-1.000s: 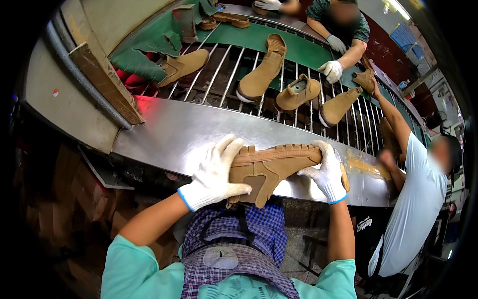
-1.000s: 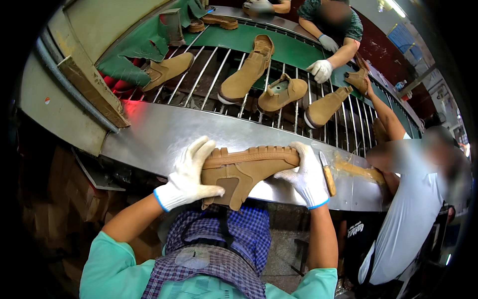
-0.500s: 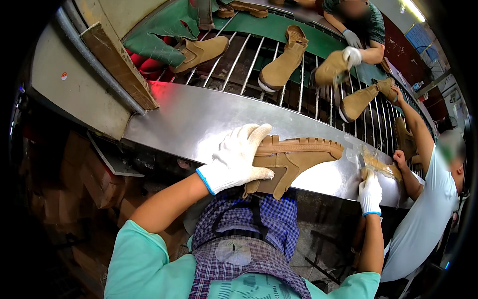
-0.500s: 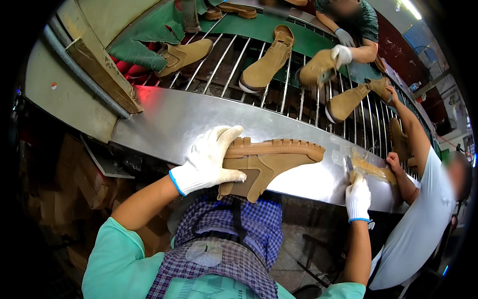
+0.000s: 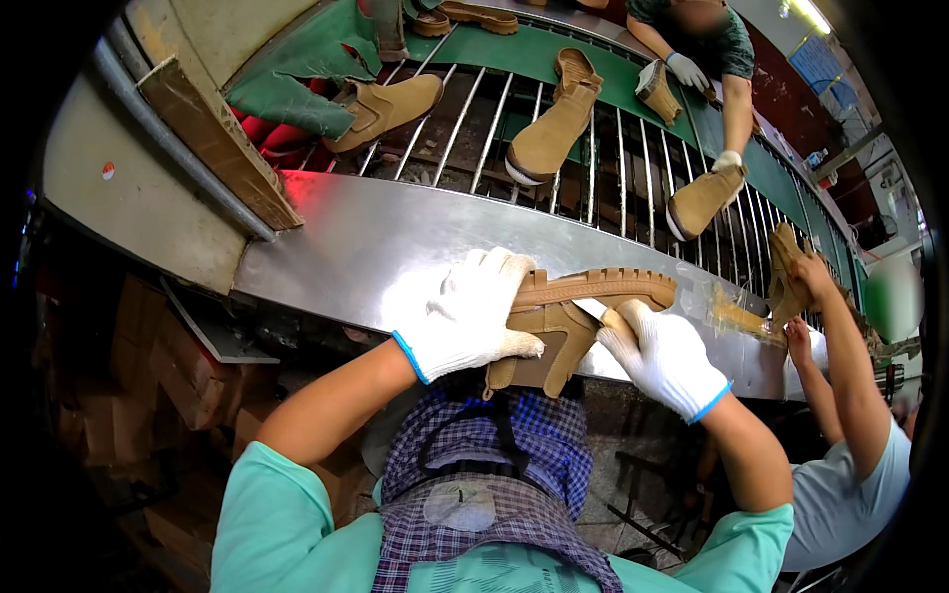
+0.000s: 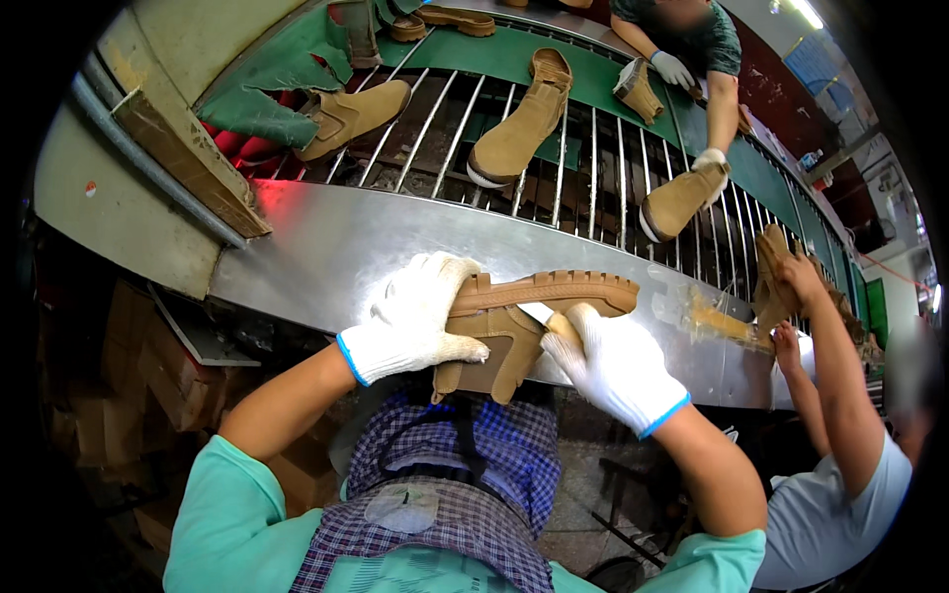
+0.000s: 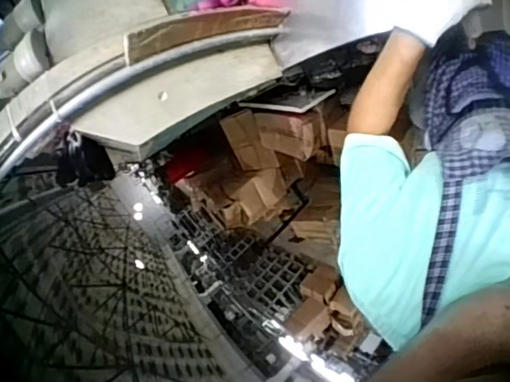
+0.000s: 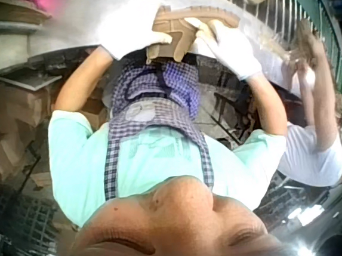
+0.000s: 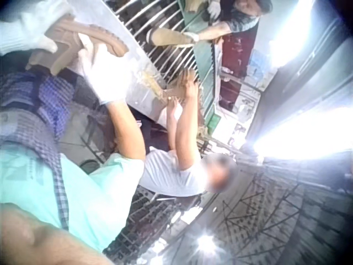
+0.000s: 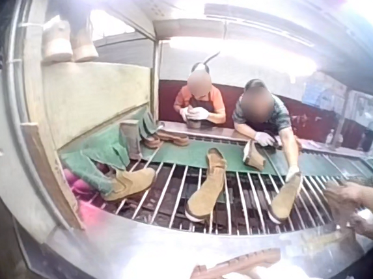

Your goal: The person uses a small knife to trim the excess material from the soles of several brown boots, handling them one by one and then placing them onto a moving conveyor belt alongside other workers.

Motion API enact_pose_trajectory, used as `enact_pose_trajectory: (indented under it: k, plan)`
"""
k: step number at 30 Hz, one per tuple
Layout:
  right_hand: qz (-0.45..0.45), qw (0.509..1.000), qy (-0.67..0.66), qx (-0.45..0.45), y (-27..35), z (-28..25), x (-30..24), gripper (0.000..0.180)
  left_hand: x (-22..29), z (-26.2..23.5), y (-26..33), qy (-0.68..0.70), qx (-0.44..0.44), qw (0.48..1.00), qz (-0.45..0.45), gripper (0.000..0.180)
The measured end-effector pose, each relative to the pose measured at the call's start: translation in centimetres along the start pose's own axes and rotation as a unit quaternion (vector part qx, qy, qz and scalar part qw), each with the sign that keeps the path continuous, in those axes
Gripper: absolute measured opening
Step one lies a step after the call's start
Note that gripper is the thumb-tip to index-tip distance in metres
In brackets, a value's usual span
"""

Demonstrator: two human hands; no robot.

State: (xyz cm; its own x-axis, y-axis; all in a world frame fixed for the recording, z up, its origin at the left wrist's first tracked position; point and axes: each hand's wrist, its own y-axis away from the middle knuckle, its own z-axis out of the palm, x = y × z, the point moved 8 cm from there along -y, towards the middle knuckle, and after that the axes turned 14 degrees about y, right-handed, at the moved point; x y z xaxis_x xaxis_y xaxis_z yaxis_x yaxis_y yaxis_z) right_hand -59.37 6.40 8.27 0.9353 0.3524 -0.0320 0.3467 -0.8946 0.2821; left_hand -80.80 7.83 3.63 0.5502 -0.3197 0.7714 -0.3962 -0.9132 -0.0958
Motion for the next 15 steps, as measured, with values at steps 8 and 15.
enact_pose_trajectory:
  k: [8, 15]
  plan:
    - [0.096, 0.941, -0.297, -0.128, 0.1, 4.5, -0.9, 0.044, 0.8, -0.7, -0.5, 0.014, 0.046, 0.991, 0.123, 0.091]
    - [0.045, 0.955, -0.285, -0.063, 0.0, 5.8, -4.0, 0.045, 0.2, 0.5, 0.1, 0.001, 0.098, 0.982, 0.162, 0.084]
